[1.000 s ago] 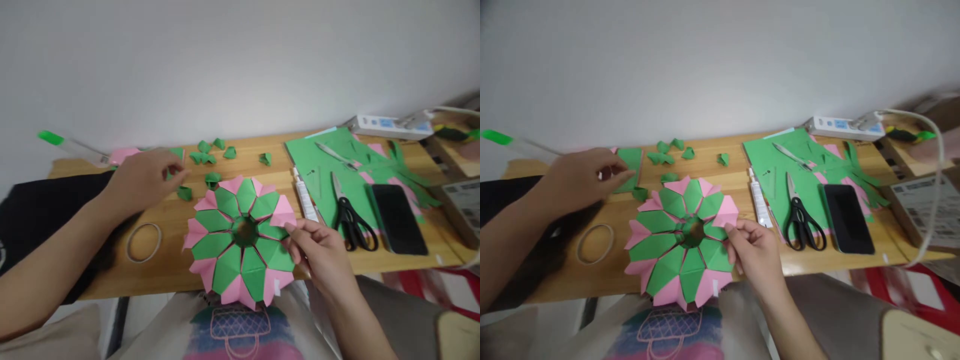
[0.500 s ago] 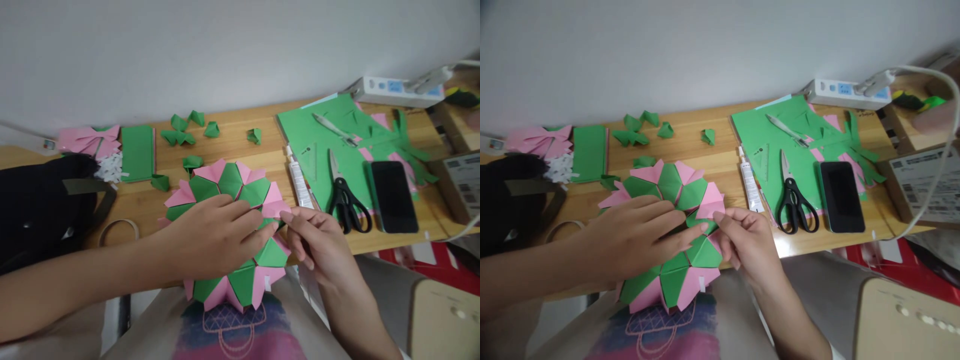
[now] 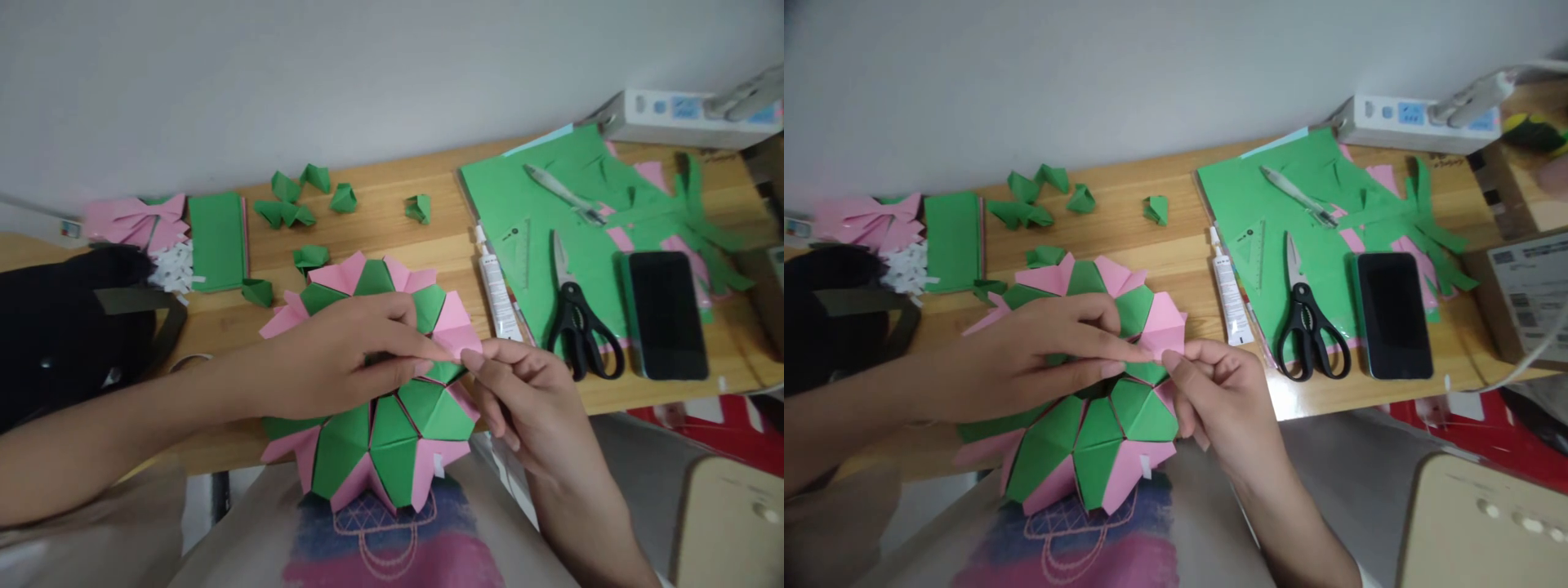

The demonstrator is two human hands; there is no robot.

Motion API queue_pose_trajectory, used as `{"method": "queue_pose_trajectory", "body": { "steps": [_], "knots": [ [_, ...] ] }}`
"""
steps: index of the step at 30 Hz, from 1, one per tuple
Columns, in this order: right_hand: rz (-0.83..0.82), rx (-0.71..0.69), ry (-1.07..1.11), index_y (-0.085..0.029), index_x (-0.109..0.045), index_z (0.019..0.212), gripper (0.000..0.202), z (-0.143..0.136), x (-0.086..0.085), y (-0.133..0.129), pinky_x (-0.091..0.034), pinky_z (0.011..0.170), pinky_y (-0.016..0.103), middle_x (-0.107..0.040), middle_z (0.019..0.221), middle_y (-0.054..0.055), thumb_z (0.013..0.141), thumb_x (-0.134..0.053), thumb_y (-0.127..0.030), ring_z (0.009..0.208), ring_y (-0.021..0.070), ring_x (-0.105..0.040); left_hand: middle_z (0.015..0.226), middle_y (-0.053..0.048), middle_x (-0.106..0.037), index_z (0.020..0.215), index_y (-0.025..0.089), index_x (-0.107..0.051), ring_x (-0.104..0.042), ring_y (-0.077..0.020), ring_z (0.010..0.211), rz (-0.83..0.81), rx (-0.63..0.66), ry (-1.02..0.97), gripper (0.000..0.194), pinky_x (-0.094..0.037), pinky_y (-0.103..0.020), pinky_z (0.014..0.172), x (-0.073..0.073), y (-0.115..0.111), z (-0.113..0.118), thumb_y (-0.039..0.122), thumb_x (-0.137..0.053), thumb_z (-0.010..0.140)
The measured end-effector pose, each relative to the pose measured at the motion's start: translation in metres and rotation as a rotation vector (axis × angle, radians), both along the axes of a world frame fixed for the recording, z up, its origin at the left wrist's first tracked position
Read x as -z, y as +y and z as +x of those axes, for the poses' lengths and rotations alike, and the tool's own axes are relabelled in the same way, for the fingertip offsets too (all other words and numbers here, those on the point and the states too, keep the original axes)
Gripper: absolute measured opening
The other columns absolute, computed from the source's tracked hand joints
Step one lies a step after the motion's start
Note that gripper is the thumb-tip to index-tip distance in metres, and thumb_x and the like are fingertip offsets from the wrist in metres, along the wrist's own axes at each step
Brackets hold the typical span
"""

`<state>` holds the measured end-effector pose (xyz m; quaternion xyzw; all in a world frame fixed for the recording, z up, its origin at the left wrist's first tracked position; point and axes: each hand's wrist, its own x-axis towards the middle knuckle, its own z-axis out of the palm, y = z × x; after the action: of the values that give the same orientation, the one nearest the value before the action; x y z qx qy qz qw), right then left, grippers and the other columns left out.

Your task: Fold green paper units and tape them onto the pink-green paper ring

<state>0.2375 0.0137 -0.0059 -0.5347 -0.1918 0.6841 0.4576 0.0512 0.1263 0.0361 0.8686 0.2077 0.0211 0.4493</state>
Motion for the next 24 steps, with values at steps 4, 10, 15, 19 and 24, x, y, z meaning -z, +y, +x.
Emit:
{"method": "queue_pose_trajectory", "body": {
  "steps": [4, 10, 15, 19, 24],
  "knots": [
    [-0.001, -0.008, -0.014, -0.019, -0.070, 0.073, 0.020, 0.000, 0.000, 0.000, -0.020, 0.031, 0.016, -0.051, 0.033, -0.008, 0.083, -0.072, -0.037, 0.024, 0.0005, -0.029, 0.077, 0.000, -0.057, 0.105, 0.021, -0.072, -0.054, -0.0130, 0.071, -0.028, -0.147, 0.042, 0.025, -0.040, -0.026, 0.063, -0.001, 0.000, 0.001, 0.024, -0.048, 0.096],
    [-0.014, 0.006, -0.021, -0.019, -0.071, 0.074, 0.021, 0.001, 0.000, -0.001, -0.018, 0.031, 0.016, -0.052, 0.033, -0.007, 0.082, -0.073, -0.038, 0.024, 0.0007, -0.028, 0.069, 0.002, -0.055, 0.084, 0.019, -0.070, -0.051, -0.0112, 0.064, 0.021, -0.277, 0.042, 0.025, -0.037, -0.025, 0.058, -0.009, -0.013, -0.002, 0.019, -0.047, 0.093],
    [-0.019, 0.013, -0.056, -0.019, -0.072, 0.075, 0.019, 0.000, -0.001, -0.002, -0.019, 0.031, 0.018, -0.050, 0.033, -0.008, 0.083, -0.072, -0.037, 0.026, 0.0019, -0.029, 0.076, 0.000, -0.055, 0.089, 0.018, -0.067, -0.051, -0.0117, 0.065, -0.032, -0.301, 0.158, 0.021, -0.035, -0.023, 0.052, -0.012, -0.030, -0.003, 0.026, -0.048, 0.093],
    [-0.028, 0.005, -0.068, -0.019, -0.071, 0.074, 0.020, -0.001, -0.001, -0.002, -0.017, 0.031, 0.018, -0.050, 0.033, -0.007, 0.082, -0.072, -0.037, 0.026, 0.0023, -0.028, 0.076, 0.001, -0.053, 0.091, 0.017, -0.065, -0.049, -0.0102, 0.061, -0.061, -0.331, 0.193, 0.014, -0.035, -0.021, 0.049, -0.010, -0.037, -0.001, 0.022, -0.051, 0.090],
    [-0.014, 0.012, -0.083, -0.020, -0.069, 0.070, 0.021, -0.002, 0.001, -0.002, -0.018, 0.031, 0.020, -0.049, 0.033, -0.007, 0.083, -0.071, -0.037, 0.026, 0.0031, -0.028, 0.076, 0.003, -0.051, 0.094, 0.018, -0.065, -0.047, -0.0084, 0.057, -0.098, -0.336, 0.148, 0.013, -0.037, -0.020, 0.048, -0.009, -0.040, -0.001, 0.022, -0.052, 0.091]
  ]
}}
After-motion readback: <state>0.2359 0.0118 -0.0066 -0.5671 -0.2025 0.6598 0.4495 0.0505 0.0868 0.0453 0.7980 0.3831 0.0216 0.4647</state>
